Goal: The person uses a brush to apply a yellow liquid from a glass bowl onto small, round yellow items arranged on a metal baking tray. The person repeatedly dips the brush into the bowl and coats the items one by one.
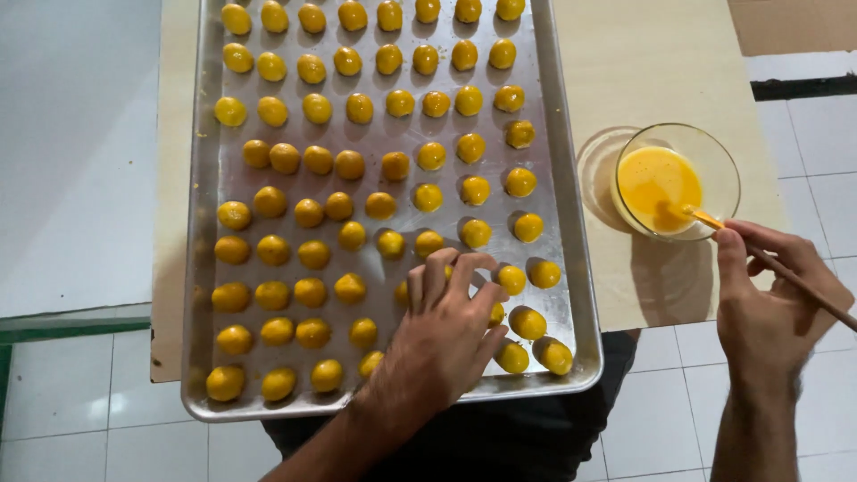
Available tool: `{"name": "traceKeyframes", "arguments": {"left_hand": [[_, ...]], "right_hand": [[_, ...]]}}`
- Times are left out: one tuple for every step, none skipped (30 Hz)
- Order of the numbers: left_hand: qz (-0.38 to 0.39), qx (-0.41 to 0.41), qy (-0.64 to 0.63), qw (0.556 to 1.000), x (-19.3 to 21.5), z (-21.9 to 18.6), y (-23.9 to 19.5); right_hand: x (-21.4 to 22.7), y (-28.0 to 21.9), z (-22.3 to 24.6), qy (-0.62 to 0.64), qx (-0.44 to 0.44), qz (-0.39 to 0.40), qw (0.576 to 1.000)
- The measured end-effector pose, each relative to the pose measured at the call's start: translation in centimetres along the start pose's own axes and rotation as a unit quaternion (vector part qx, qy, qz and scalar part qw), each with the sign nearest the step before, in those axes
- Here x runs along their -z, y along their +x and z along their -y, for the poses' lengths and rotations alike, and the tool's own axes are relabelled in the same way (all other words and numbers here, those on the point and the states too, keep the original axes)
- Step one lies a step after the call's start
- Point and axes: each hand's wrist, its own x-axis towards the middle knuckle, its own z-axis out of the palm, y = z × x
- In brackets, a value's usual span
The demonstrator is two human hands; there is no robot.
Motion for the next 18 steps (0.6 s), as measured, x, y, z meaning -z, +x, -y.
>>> {"name": "traceKeyframes", "arguments": {"left_hand": [[0.002,-0.001,-0.002,1.0,-0.6,-0.1,0.1],[-0.007,-0.016,0.025,1.0,-1.1,-0.2,0.1],[-0.016,-0.031,0.052,0.998,-1.7,-0.3,0.2],[-0.016,-0.031,0.051,0.998,-2.0,-0.5,0.3],[0.01,-0.025,0.059,0.998,-2.3,-0.8,0.5],[0.036,-0.021,0.069,0.997,-2.5,-1.0,0.7],[0.035,-0.022,0.07,0.997,-2.7,-1.0,1.0],[0.006,-0.04,0.083,0.996,-3.0,-1.0,1.2],[-0.023,-0.057,0.094,0.994,-3.2,-1.0,1.4],[-0.022,-0.058,0.094,0.994,-3.2,-1.0,1.5],[-0.027,-0.065,0.099,0.993,-3.1,-1.0,1.6],[-0.032,-0.07,0.104,0.992,-3.1,-0.9,1.7],[-0.031,-0.069,0.104,0.992,-2.7,-0.8,1.5],[-0.024,-0.048,0.087,0.995,-2.3,-0.8,1.2],[-0.017,-0.027,0.07,0.997,-2.0,-0.7,1.0],[-0.017,-0.026,0.071,0.997,-1.5,-0.5,0.7],[-0.013,-0.015,0.072,0.997,-1.0,-0.4,0.4],[-0.009,-0.003,0.073,0.997,-0.5,-0.2,0.0]], "right_hand": [[0.0,0.0,0.2,-0.002,-0.002,-0.001,1.0],[0.0,0.0,0.4,-0.006,-0.003,0.004,1.0],[0.0,-0.1,0.6,-0.009,-0.004,0.008,1.0],[0.0,-0.1,0.5,-0.01,-0.004,0.009,1.0],[0.0,-0.2,0.3,-0.007,-0.004,0.009,1.0],[-0.1,-0.1,0.2,-0.003,-0.005,0.007,1.0],[-0.1,0.0,0.3,-0.002,-0.004,0.005,1.0],[-0.1,0.0,0.4,-0.005,0.0,0.004,1.0],[-0.1,0.0,0.4,-0.009,0.004,0.004,1.0],[0.0,0.1,0.6,-0.009,0.003,0.003,1.0],[0.0,0.2,0.8,-0.015,0.002,0.003,1.0],[0.0,0.2,1.0,-0.019,0.001,0.005,1.0],[-0.1,0.2,0.9,-0.019,0.0,0.006,1.0],[0.0,0.2,0.7,-0.015,0.02,0.002,1.0],[0.0,0.2,0.7,-0.011,0.041,-0.002,0.999],[0.0,0.3,0.7,-0.01,0.042,-0.002,0.999],[0.1,0.3,0.8,-0.021,0.043,0.001,0.999],[0.1,0.4,0.9,-0.031,0.046,0.004,0.998]]}}
